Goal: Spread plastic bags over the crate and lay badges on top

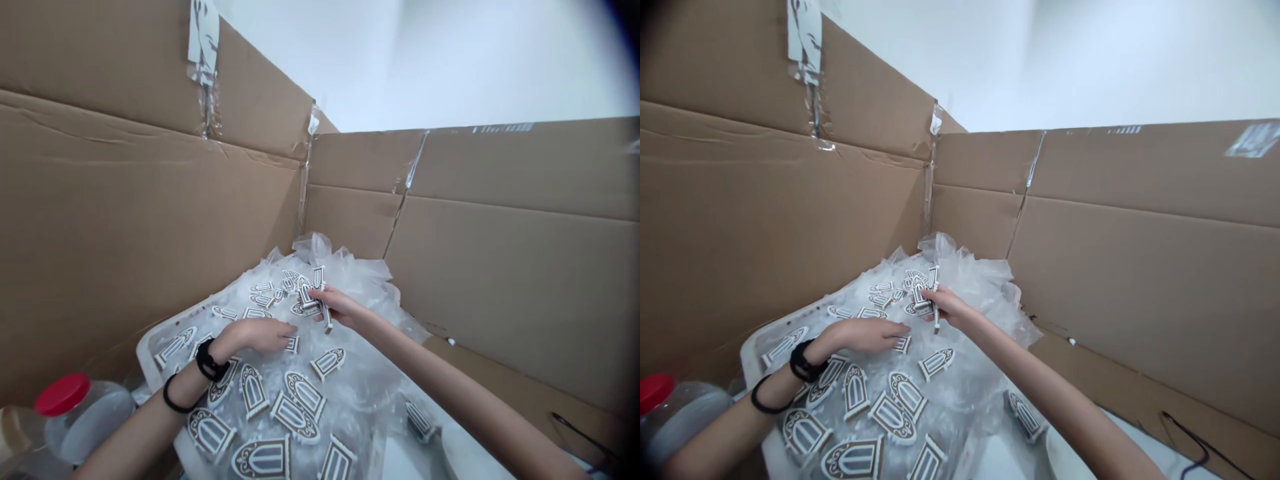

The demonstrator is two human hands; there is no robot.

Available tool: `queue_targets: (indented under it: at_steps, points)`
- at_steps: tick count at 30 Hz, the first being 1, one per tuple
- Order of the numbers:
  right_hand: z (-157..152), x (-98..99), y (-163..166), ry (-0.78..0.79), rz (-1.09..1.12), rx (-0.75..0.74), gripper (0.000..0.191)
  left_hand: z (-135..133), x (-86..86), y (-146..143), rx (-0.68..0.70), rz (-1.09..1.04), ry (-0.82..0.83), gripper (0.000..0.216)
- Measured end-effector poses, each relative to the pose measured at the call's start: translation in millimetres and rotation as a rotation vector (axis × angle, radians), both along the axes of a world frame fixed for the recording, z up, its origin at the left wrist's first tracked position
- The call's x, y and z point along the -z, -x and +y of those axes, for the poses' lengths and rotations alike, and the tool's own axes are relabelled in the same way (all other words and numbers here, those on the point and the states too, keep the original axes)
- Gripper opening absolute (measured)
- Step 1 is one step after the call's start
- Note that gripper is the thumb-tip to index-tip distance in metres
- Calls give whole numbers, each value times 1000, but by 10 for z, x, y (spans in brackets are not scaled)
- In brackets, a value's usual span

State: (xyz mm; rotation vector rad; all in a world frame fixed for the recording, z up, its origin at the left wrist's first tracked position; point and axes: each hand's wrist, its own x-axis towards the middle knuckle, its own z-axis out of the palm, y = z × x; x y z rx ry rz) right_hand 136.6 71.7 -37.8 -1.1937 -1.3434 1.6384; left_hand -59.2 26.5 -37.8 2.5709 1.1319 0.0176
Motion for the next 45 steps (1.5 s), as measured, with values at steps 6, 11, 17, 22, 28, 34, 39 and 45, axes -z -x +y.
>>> queue_targets:
  at_steps: [6,11,17,22,28,34,39,45]
  points:
    - [11,72,198,107,-28,-101,4,107,-191,188,-224,-46,-103,32]
    - [-39,183,295,102,-122,-148,8,139,-121,186,-312,-48,-200,24]
    - [-61,211,242,-113,-251,-90,9,193,59,93,-302,-65,-233,23]
    - [-39,39,56,-240,-314,-67,17,184,154,-10,-262,-99,-235,31]
    - [68,-61,-217,-373,-487,-107,20,200,249,-32,-79,-56,-168,33]
    - [325,19,-112,-609,-636,-245,21,277,233,103,22,-77,-87,39]
    - [480,136,92,-755,-663,-455,7,270,90,235,-60,-131,-99,34]
    - [432,68,-148,-886,-668,-348,14,211,38,131,-80,-169,-155,23]
